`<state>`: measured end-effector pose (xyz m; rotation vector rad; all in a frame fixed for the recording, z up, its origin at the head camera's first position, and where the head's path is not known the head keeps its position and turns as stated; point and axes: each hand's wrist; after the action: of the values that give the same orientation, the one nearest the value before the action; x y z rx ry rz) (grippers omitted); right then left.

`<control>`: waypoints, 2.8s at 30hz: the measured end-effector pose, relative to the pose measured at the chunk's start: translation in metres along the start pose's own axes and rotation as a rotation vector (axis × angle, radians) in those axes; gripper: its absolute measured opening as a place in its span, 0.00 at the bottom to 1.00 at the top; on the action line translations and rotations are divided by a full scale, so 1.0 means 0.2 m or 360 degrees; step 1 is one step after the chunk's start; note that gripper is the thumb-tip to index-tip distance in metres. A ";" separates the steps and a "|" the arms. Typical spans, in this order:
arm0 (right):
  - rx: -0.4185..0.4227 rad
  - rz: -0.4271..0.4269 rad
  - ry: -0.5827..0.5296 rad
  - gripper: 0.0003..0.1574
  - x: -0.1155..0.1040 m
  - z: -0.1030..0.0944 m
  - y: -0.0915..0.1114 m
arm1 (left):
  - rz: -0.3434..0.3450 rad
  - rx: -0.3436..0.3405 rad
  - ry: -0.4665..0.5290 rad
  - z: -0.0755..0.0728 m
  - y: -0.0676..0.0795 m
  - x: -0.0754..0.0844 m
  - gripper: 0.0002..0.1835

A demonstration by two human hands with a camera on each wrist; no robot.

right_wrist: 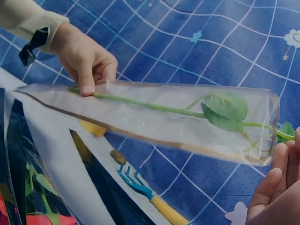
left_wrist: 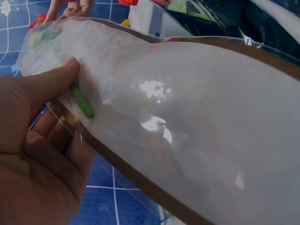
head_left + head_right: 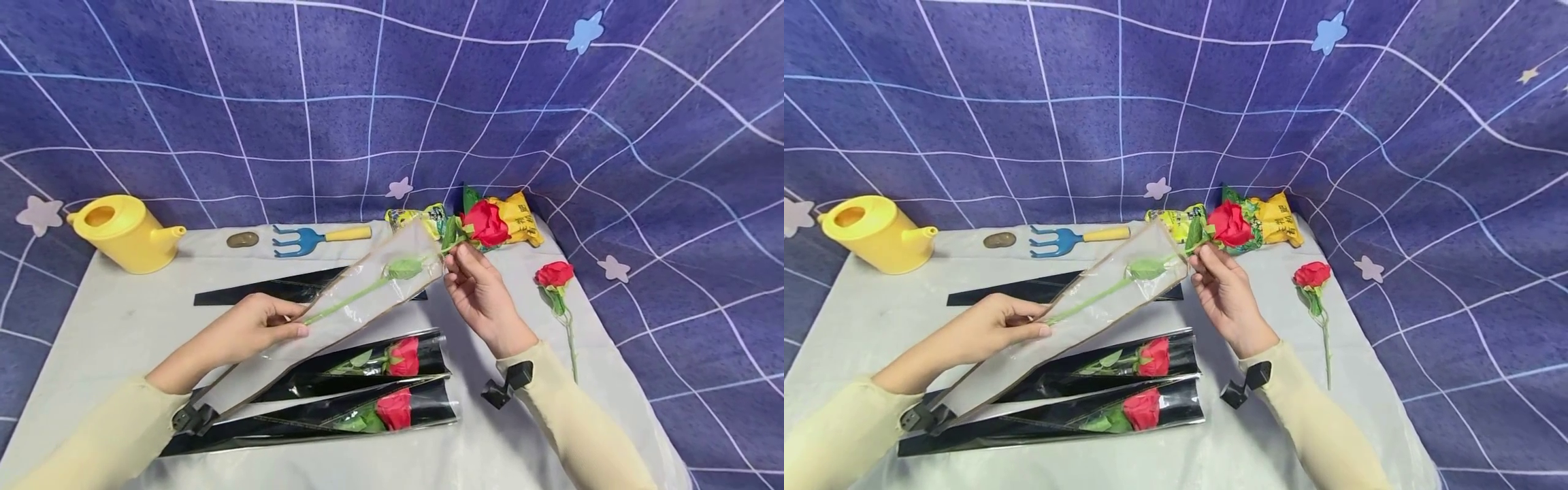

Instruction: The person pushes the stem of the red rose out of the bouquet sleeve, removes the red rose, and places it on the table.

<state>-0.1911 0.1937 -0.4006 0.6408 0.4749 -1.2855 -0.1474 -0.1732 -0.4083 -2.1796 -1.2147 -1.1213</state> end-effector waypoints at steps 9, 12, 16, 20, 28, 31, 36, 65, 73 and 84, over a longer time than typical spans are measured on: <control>0.0130 -0.0053 0.0094 0.11 -0.01 -0.03 0.03 | 0.0042 -0.0033 -0.0101 0.05 -0.03 0.00 0.20; 0.0145 -0.0082 0.0119 0.10 -0.02 -0.03 0.03 | 0.0049 -0.0040 -0.0103 0.06 -0.04 0.01 0.21; 0.0162 -0.0173 0.0144 0.08 -0.06 -0.04 0.03 | 0.0086 -0.0058 -0.0074 0.07 -0.05 0.01 0.19; 0.0163 -0.0289 0.0109 0.07 -0.14 -0.07 0.03 | 0.0120 -0.0096 -0.0037 0.08 -0.07 -0.01 0.13; 0.0121 -0.0493 -0.0033 0.04 -0.42 -0.17 0.00 | 0.0130 -0.0107 -0.0092 0.01 -0.04 -0.08 0.05; 0.0112 -0.0579 -0.0076 0.05 -0.54 -0.21 0.00 | 0.0092 -0.0144 -0.0078 -0.03 -0.03 -0.12 0.08; 0.0061 -0.0706 -0.0140 0.04 -0.75 -0.28 0.05 | 0.0022 -0.0215 -0.0050 -0.07 -0.03 -0.18 0.13; 0.0181 0.0096 0.2567 0.20 -0.78 -0.68 -0.04 | -0.0142 -0.0498 -0.0286 -0.12 -0.22 -0.40 0.22; 0.0368 0.0133 0.2724 0.17 -0.64 -0.79 -0.16 | -0.0151 -0.0515 -0.0356 -0.10 -0.24 -0.43 0.22; 0.0382 -0.0126 0.3097 0.11 -0.58 -0.78 -0.20 | -0.0200 -0.0390 -0.0564 -0.04 -0.27 -0.38 0.21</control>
<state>-0.2529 0.3765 -0.4474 2.0061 1.8944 -0.3705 -0.2195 -0.1884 -0.4665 -2.6034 -1.4424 -1.0037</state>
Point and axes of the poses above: each hand's wrist, its own y-axis away from the middle knuckle, its own z-axis out of the palm, x = y × z, and after that the axes turned 1 degree about z, right-handed
